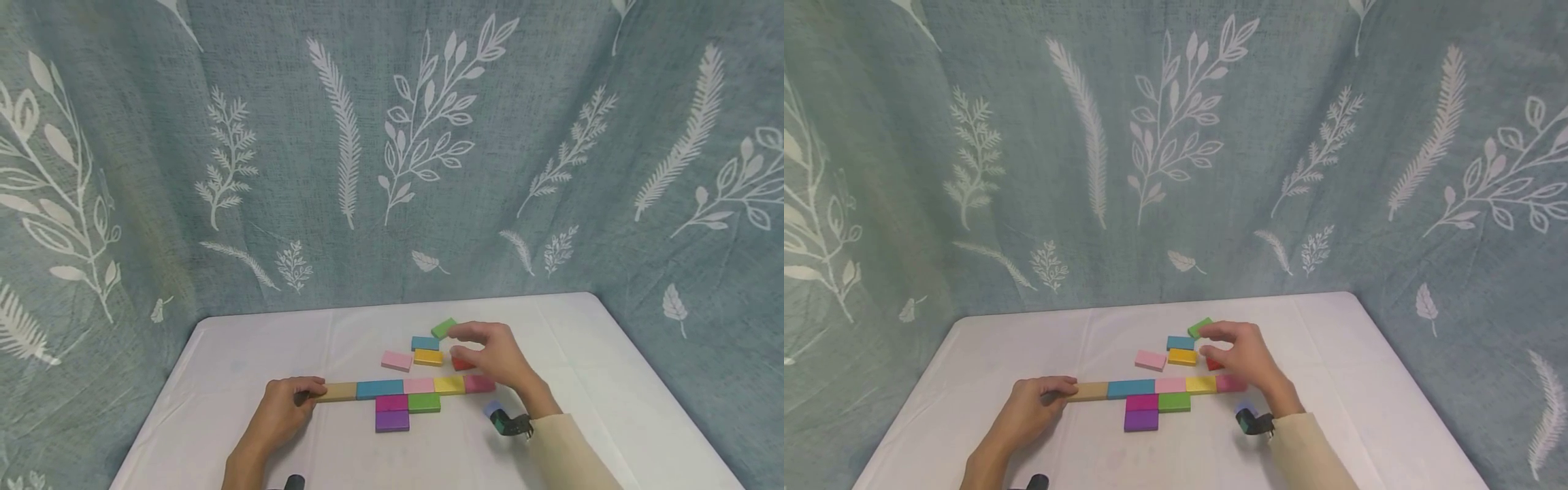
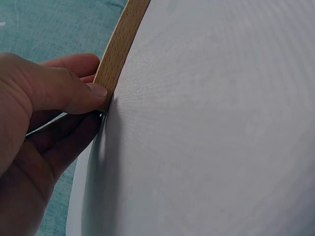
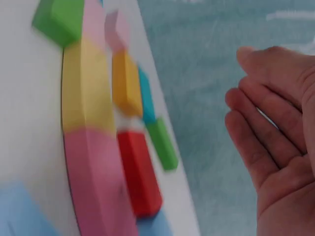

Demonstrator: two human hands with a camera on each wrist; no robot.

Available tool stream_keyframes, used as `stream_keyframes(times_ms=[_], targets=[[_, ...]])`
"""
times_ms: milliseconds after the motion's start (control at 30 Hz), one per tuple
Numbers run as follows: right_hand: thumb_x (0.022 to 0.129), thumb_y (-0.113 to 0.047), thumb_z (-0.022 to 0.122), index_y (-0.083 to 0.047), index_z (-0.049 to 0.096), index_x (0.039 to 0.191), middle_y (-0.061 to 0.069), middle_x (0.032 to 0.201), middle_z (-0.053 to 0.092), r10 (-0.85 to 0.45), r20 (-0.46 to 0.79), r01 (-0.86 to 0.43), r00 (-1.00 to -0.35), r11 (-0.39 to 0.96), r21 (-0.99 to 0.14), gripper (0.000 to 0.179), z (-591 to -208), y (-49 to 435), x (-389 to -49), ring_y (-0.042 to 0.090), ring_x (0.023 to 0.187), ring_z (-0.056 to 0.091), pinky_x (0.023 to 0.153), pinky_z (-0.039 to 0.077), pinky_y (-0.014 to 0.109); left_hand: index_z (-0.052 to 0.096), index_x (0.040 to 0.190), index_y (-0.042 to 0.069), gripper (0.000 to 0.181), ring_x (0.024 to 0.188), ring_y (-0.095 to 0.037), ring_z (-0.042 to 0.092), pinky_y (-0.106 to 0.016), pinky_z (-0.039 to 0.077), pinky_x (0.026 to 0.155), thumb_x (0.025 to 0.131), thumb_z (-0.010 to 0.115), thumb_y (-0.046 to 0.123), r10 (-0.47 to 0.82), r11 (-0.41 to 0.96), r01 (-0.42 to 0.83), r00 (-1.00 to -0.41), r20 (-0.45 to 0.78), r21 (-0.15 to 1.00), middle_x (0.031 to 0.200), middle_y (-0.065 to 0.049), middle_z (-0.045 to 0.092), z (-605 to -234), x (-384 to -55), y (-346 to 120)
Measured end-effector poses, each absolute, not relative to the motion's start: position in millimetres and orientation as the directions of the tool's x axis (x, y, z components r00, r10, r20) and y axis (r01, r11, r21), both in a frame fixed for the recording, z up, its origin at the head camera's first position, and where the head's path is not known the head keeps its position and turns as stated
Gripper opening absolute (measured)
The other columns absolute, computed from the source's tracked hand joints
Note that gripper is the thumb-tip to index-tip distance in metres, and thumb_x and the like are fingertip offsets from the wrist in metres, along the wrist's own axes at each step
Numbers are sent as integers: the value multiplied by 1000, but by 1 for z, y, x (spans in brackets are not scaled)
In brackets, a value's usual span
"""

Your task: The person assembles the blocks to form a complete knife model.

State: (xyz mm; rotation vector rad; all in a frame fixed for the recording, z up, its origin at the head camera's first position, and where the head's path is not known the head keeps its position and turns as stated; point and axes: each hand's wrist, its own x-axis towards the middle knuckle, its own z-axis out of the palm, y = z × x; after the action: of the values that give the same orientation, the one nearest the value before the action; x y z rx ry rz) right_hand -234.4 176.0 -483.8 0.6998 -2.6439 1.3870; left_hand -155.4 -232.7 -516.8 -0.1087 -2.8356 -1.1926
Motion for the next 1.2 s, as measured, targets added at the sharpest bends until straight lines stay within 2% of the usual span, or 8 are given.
stream_keyframes(times_ms=[67,367,733,1000,1200], targets=[[94,-13,87,-9,80,127,5,127,81,-352,253,-409,-901,500,-763,34,-488,186,-241,31,125,76,108,63,54,86,97,17,34,126,-36,75,-58,59,113,86,80,-15,37,696,85,-996,83,713,120,-5,83,-517,-155,-233],[95,-12,84,-8,78,131,9,131,79,-349,109,-291,-931,526,-800,36,-510,214,-258,35,130,73,111,62,54,86,97,17,34,126,-36,75,-60,57,114,86,80,-14,36,702,84,-996,82,707,121,-4,83,-517,-156,-233],[92,-8,86,-14,79,131,3,131,80,-320,52,-234,-946,564,-792,40,-529,223,-260,27,129,73,116,58,53,86,97,17,34,127,-37,74,-60,57,115,85,80,-15,34,703,83,-996,83,706,121,-5,83,-517,-157,-233],[91,-6,85,-15,81,126,0,126,81,-334,107,-288,-936,559,-777,36,-534,224,-257,23,123,75,113,60,51,86,97,17,34,126,-36,75,-59,58,114,86,80,-14,41,704,94,-995,92,704,120,-4,83,-517,-157,-233],[92,-6,86,-15,82,124,0,123,82,-295,133,-285,-946,563,-776,33,-536,223,-258,24,121,76,110,62,52,86,98,15,33,126,-37,75,-59,58,114,86,80,-15,43,702,95,-995,90,706,121,-5,83,-517,-156,-233]])
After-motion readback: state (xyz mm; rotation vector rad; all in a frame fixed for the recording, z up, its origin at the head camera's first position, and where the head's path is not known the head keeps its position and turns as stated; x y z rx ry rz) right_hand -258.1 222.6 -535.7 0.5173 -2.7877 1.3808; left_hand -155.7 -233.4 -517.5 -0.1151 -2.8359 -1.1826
